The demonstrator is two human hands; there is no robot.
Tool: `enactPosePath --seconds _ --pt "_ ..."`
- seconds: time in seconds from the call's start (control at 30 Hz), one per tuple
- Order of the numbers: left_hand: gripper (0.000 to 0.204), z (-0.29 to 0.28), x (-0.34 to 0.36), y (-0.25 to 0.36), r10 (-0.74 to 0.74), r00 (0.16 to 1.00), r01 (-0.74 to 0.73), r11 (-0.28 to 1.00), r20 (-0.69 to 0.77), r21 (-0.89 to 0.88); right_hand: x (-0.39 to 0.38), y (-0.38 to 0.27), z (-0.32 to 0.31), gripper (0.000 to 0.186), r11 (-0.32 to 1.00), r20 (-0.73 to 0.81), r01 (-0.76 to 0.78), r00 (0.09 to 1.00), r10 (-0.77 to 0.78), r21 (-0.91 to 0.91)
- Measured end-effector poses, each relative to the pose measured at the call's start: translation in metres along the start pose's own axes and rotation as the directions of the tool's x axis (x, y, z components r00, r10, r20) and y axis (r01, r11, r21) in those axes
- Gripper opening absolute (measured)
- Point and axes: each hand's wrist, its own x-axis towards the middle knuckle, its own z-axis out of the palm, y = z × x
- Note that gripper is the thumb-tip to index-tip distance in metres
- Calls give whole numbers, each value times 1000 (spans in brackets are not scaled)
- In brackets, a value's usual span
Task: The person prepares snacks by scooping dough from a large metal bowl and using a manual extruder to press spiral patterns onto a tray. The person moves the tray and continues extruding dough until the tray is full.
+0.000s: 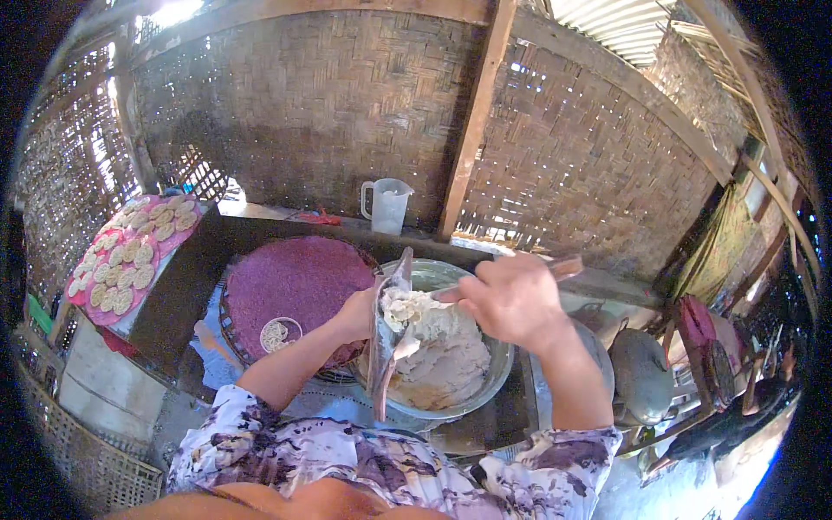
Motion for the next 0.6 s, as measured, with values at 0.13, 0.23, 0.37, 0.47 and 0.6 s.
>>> enactPosePath --seconds 0.13,0.23,0.37,0.47,0.6 --pt "41 17 3 -17 -46 997 41 997 63 72 7 -24 24 7 996 49 78 996 -75 -44" --pt "40 15 5 -7 -134 980 118 987 149 109 1 -29 28 6 997 69 61 996 -57 -49" --pt "33 0 1 -26 -83 992 98 980 93 -174 -18 -18 12 13 989 -93 -149 985 148 -2" --pt "28 5 9 -43 -138 990 111 774 4 -624 -46 -23 27 20 853 -268 -481 810 521 204" --pt "27 24 17 -12 -156 984 23 601 -89 -799 -58 -57 101 21 607 -257 -677 552 793 416"
